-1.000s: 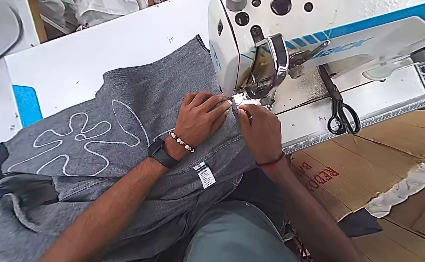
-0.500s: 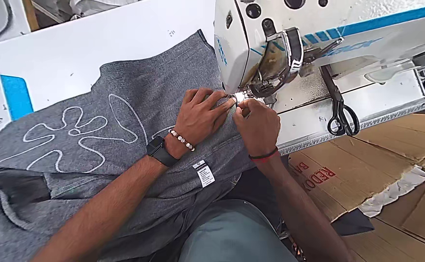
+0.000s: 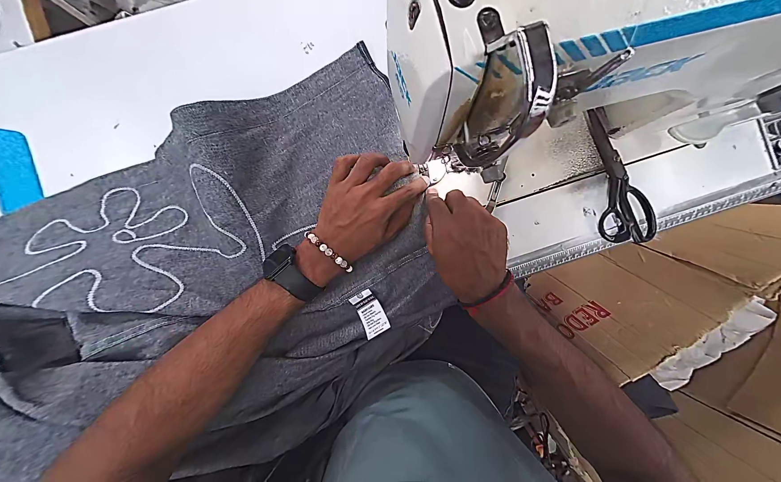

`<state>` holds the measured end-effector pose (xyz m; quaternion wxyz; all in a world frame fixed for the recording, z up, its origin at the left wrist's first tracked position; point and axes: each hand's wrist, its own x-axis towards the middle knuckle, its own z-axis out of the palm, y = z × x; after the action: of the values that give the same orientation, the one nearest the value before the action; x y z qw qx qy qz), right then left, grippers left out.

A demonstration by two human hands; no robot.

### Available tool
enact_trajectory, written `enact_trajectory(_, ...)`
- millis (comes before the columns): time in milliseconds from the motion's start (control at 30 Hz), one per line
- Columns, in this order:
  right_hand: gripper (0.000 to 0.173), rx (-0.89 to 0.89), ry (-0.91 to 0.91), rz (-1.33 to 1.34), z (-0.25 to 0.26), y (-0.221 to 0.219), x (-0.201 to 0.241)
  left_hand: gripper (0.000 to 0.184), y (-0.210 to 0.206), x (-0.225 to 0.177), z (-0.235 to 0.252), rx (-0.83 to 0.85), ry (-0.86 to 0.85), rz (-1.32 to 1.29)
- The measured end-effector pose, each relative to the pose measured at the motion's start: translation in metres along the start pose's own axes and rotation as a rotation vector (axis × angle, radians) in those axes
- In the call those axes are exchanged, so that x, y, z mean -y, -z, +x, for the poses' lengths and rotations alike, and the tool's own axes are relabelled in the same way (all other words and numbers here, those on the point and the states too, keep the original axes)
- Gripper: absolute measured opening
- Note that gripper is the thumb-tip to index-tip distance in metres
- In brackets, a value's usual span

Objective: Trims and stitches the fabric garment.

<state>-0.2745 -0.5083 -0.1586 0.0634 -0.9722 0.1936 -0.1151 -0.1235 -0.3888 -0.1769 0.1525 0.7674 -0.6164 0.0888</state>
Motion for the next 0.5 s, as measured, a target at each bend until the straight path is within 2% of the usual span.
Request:
enact_trajectory(133, 0.028, 0.050, -0.034, -0.052, 0.007, 0.004, 0.005, 0.035, 0.001, 0.003, 0.002, -0.001, 0.005, 0.023)
enact_trajectory(267, 0.029, 0.023, -0.022, -0.007, 0.007, 0.000, 0.002, 0.028, 0.004, 0.005, 0.002, -0.050, -0.109, 0.010)
enact_trajectory(333, 0.030, -0.003, -0.068, 0.084, 0.001, 0.001, -0.001, 0.024, 0.016, -0.009, -0.002, 0.040, -0.077, -0.146)
enact_trajectory(400, 0.032, -0.004, -0.129, 0.154, -0.014, 0.006, -0.003, 0.027, 0.023, -0.021, -0.004, 0.126, 0.047, -0.274)
enact_trajectory(500, 0.034, 0.126, -0.221, 0.197, -0.043, 0.023, -0.018, 0.033, 0.019, -0.019, -0.013, 0.138, 0.017, -0.233)
